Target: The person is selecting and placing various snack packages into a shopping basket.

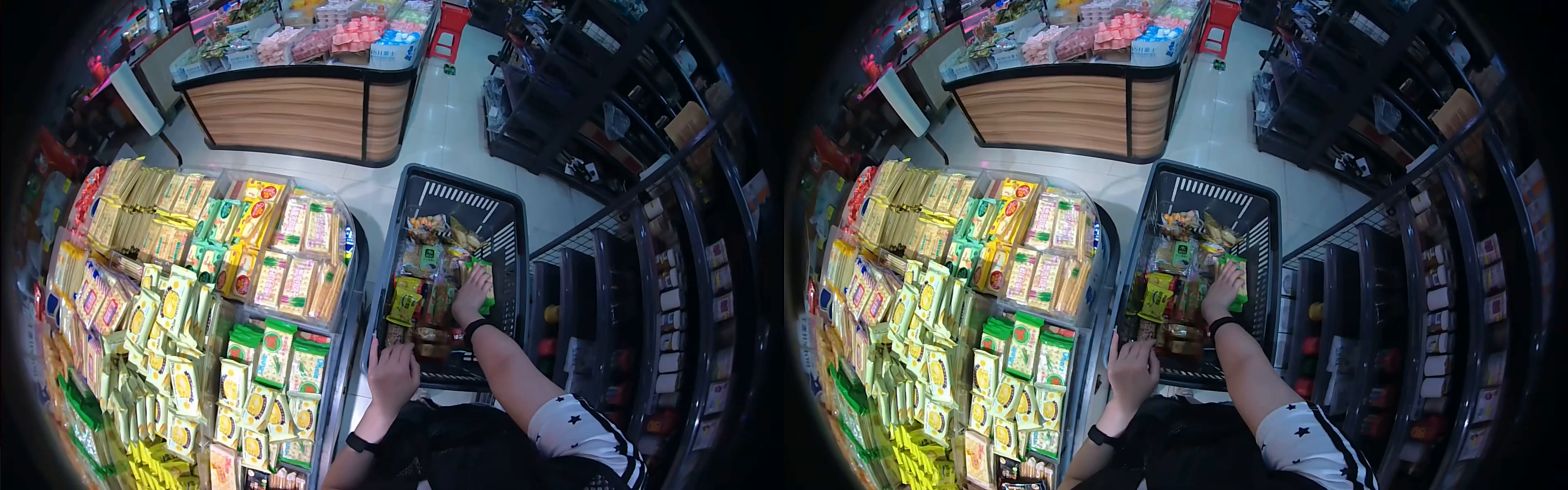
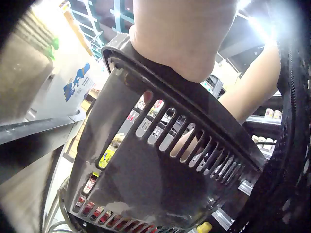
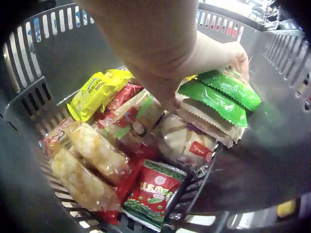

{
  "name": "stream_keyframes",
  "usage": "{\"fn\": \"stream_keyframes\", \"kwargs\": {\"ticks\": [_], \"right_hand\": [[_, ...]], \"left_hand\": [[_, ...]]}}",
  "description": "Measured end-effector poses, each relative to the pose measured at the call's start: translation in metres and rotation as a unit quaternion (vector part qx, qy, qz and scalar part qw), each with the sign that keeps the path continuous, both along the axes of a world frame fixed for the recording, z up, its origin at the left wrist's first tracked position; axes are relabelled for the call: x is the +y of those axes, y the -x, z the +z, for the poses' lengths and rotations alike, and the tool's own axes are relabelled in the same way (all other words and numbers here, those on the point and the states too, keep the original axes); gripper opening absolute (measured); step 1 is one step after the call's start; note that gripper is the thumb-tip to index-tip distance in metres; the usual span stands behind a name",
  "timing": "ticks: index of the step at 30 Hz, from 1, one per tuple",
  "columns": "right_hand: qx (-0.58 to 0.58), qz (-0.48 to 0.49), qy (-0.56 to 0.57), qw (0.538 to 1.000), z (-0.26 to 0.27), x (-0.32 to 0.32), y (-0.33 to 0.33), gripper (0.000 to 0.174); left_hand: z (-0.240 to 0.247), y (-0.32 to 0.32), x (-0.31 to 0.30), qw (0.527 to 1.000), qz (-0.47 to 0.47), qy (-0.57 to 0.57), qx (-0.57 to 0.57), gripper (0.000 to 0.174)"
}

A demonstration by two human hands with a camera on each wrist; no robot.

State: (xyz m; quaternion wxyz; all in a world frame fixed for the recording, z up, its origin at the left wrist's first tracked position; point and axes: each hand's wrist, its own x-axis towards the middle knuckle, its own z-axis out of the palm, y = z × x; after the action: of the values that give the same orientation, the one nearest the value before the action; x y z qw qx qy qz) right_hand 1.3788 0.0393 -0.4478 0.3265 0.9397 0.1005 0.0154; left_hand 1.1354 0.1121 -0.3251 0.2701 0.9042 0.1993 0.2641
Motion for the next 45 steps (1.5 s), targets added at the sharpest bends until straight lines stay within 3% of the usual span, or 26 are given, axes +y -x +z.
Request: {"fn": "stream_keyframes", "kwargs": {"ticks": [4,6,15,17,18,22,24,25,27,28,29,32,33,35,36,37,39,41,42,43,45], "right_hand": [[0.008,0.035,0.019,0.999,0.012,0.000,0.001,0.056],[-0.064,0.066,0.102,0.991,0.003,0.004,-0.008,0.052],[0.003,-0.004,0.013,1.000,0.014,0.022,-0.040,0.054],[0.057,-0.043,-0.123,0.990,0.026,0.021,-0.053,0.075],[0.097,-0.082,-0.173,0.977,0.037,0.022,-0.057,0.097],[0.168,-0.136,-0.252,0.943,0.074,0.017,-0.067,0.107],[0.226,-0.214,-0.369,0.876,0.090,0.012,-0.075,0.102],[0.224,-0.214,-0.370,0.876,0.084,0.002,-0.083,0.102],[0.300,-0.200,-0.626,0.691,0.089,-0.001,-0.083,0.098],[0.312,-0.236,-0.655,0.646,0.092,-0.002,-0.082,0.090],[0.312,-0.236,-0.656,0.645,0.101,0.003,-0.076,0.090],[0.426,-0.247,-0.735,0.466,0.096,0.009,-0.066,0.065],[0.426,-0.247,-0.736,0.465,0.089,0.013,-0.067,0.065],[0.471,-0.297,-0.740,0.378,0.074,0.025,-0.070,0.063],[0.511,-0.299,-0.734,0.332,0.073,0.035,-0.071,0.074],[0.511,-0.300,-0.734,0.331,0.070,0.045,-0.064,0.074],[0.301,-0.202,-0.825,0.433,0.078,0.080,-0.032,0.083],[0.137,-0.074,-0.659,0.736,0.053,0.108,-0.018,0.090],[0.143,-0.052,-0.577,0.803,0.078,0.117,0.003,0.095],[0.142,-0.054,-0.578,0.801,0.063,0.122,0.012,0.095],[0.043,0.066,-0.475,0.876,0.035,0.130,0.021,0.097]], "left_hand": [[0.004,-0.001,0.001,1.000,-0.006,-0.004,0.016,0.019],[0.002,-0.002,0.003,1.000,-0.007,-0.008,0.021,0.019],[0.000,-0.007,0.005,0.999,-0.015,-0.002,0.038,0.020],[0.000,-0.009,0.005,0.999,-0.020,0.004,0.038,0.020],[-0.001,-0.008,0.005,0.999,-0.019,-0.004,0.037,0.021],[0.000,-0.005,0.008,0.999,-0.025,-0.009,0.032,0.021],[-0.001,-0.005,0.008,0.999,-0.028,-0.007,0.029,0.021],[-0.002,-0.006,0.008,0.999,-0.030,-0.005,0.027,0.022],[0.000,-0.006,0.009,0.999,-0.030,-0.005,0.027,0.022],[0.000,-0.006,0.010,0.999,-0.029,-0.005,0.027,0.022],[0.001,-0.006,0.010,0.999,-0.030,-0.005,0.028,0.022],[0.000,-0.005,0.011,0.999,-0.029,-0.005,0.031,0.022],[0.000,-0.005,0.011,0.999,-0.031,-0.002,0.032,0.021],[0.000,-0.006,0.010,0.999,-0.033,0.001,0.035,0.021],[0.001,-0.007,0.010,0.999,-0.035,0.002,0.042,0.021],[0.001,-0.008,0.009,0.998,-0.037,0.003,0.049,0.022],[0.000,-0.009,0.009,0.998,-0.038,0.002,0.052,0.022],[0.001,-0.010,0.009,0.998,-0.043,-0.001,0.056,0.022],[0.002,-0.010,0.009,0.997,-0.042,-0.005,0.060,0.023],[0.002,-0.011,0.009,0.997,-0.041,-0.008,0.064,0.023],[0.002,-0.013,0.011,0.997,-0.041,-0.003,0.063,0.023]]}}
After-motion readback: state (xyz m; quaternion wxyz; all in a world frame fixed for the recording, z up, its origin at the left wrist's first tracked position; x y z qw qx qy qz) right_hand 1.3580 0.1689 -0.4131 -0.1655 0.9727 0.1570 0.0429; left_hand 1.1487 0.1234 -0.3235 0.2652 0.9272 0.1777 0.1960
